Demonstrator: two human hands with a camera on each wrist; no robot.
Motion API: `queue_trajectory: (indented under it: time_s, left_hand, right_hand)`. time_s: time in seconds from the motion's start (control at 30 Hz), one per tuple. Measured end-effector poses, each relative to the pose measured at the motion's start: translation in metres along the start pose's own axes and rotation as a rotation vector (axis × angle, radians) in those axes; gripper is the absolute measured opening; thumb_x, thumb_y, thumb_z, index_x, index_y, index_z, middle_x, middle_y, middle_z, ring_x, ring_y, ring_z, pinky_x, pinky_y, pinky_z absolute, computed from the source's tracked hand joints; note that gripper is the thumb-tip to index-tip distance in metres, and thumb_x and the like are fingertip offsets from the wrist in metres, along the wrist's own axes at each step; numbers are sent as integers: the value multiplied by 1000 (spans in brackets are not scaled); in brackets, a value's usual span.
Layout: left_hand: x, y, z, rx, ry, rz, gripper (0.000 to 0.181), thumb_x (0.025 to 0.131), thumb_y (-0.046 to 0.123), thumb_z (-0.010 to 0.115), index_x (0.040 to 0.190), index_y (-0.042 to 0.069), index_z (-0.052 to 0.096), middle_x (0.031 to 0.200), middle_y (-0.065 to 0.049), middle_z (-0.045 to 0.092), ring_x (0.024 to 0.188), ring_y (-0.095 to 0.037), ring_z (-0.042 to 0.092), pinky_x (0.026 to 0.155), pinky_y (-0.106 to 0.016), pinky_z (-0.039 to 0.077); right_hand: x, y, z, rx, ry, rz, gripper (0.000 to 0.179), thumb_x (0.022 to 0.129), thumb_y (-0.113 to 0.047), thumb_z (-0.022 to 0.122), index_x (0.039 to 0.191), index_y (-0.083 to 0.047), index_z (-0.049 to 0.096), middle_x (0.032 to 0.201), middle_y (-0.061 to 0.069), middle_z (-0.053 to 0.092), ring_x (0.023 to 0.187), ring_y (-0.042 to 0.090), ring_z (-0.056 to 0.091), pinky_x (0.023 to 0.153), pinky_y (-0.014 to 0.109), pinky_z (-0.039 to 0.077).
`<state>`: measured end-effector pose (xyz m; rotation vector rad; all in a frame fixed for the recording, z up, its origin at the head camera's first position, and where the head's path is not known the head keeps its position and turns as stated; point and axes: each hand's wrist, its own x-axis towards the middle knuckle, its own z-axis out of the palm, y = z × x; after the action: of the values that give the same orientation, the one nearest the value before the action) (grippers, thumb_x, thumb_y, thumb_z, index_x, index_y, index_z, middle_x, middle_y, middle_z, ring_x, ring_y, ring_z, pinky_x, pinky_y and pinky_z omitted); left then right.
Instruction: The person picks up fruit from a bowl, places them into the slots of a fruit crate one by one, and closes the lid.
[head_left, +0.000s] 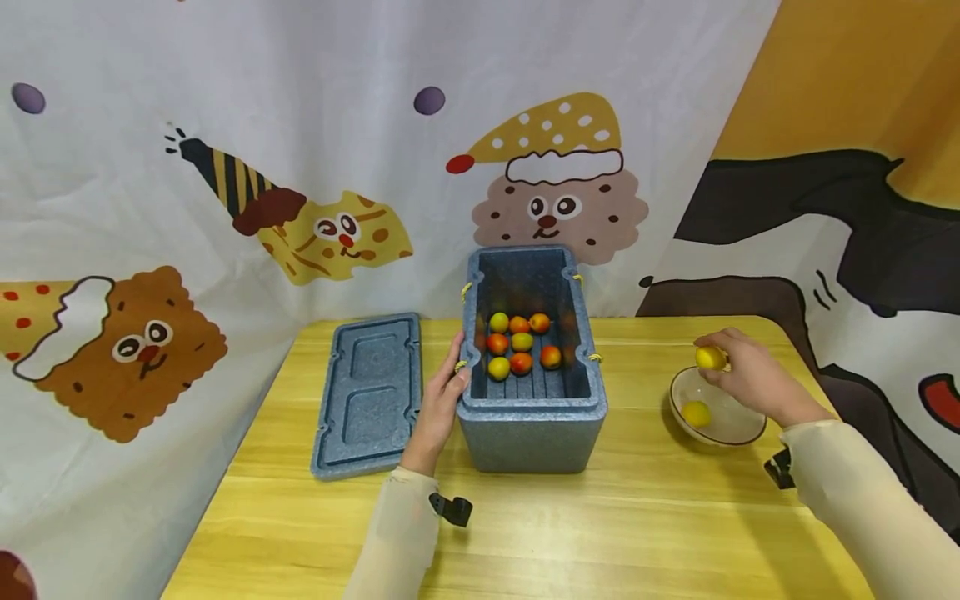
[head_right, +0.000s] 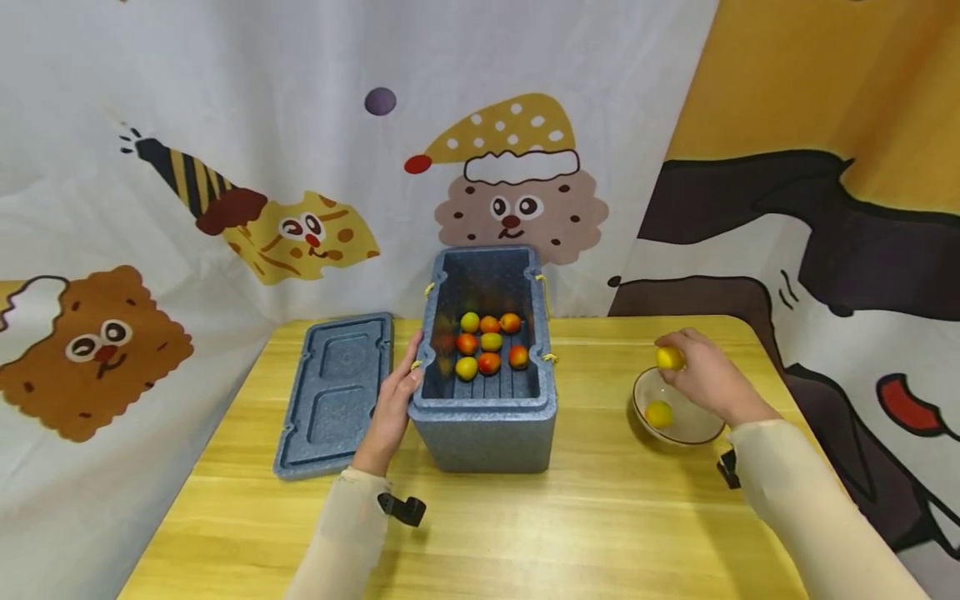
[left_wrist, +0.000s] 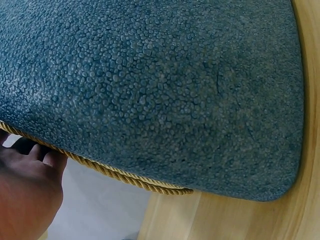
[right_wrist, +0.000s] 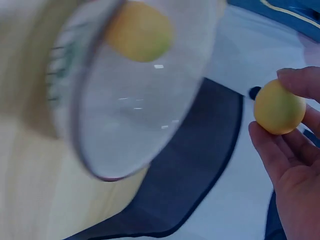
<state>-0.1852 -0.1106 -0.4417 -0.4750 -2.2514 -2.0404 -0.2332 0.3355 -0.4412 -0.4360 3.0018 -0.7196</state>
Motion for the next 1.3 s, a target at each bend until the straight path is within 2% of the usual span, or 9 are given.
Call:
queue_trajectory:
  time_s: [0.13,0.27,0.4,0.57,0.63,0.8,0.87,1.03,1.3]
  left_hand:
    - [-1,-1,-1,1,-3,0,58,101,15,40,155,2,22,160,-16,17,144,-32,20,110,-55,25]
    - [-2,-1,-2,1,-5,-2,58,102,14,40,155,1,22,160,-14,17,145,-32,17,111,-54,24]
    - [-2,-1,-2,5,6,-4,58,101,14,39,155,1,22,159,-16,17,142,-32,23,110,-54,26]
    - [-1,0,0,3,1,-2,58,101,13,39,155,1,22,159,-16,18,142,-32,23,111,-54,25]
    - [2,-10,1,18,9,14,59,101,17,40,156,5,23,160,-12,20,144,-27,21,111,-53,24]
    - [7,-38,0,26,28,47,59,100,17,41,156,8,25,160,-10,21,144,-27,22,111,-54,23]
    - [7,-39,-1,11,28,49,59,100,13,40,156,7,24,160,-11,21,144,-30,22,111,-54,23]
    - [5,-41,0,9,54,65,59,100,22,43,157,13,28,159,-4,25,143,-24,25,112,-51,24]
    - [8,-41,-2,27,55,51,59,100,29,43,156,17,30,159,-3,26,144,-20,24,113,-48,23]
  right_hand:
    - [9,-12,-11,54,41,-15,45,90,-5,69,129,11,54,122,27,50,106,47,51,87,64,42]
    - [16,-22,-20,48,74,-28,43,90,-7,69,129,9,55,123,24,50,108,46,50,89,64,41]
    - [26,-36,-27,30,94,-30,43,91,-10,69,129,5,57,124,22,51,108,44,51,91,62,41]
    - [37,-54,-36,30,154,-57,41,90,-9,70,127,4,59,122,22,53,105,42,52,89,59,42]
    - [40,-60,-39,38,178,-68,40,90,-9,71,126,3,59,122,22,53,103,41,52,87,58,43]
    - [50,-77,-42,81,189,-96,41,90,-8,71,127,2,59,123,20,53,102,39,54,86,56,46]
    - [55,-83,-44,106,175,-99,41,90,-7,70,128,3,58,123,19,53,103,40,55,88,56,47]
    - [68,-98,-53,152,135,-94,43,91,-6,68,131,5,54,126,21,49,110,44,54,91,58,46]
    - [81,-114,-63,173,185,-156,44,91,-8,69,131,6,56,124,21,51,110,37,50,91,58,45]
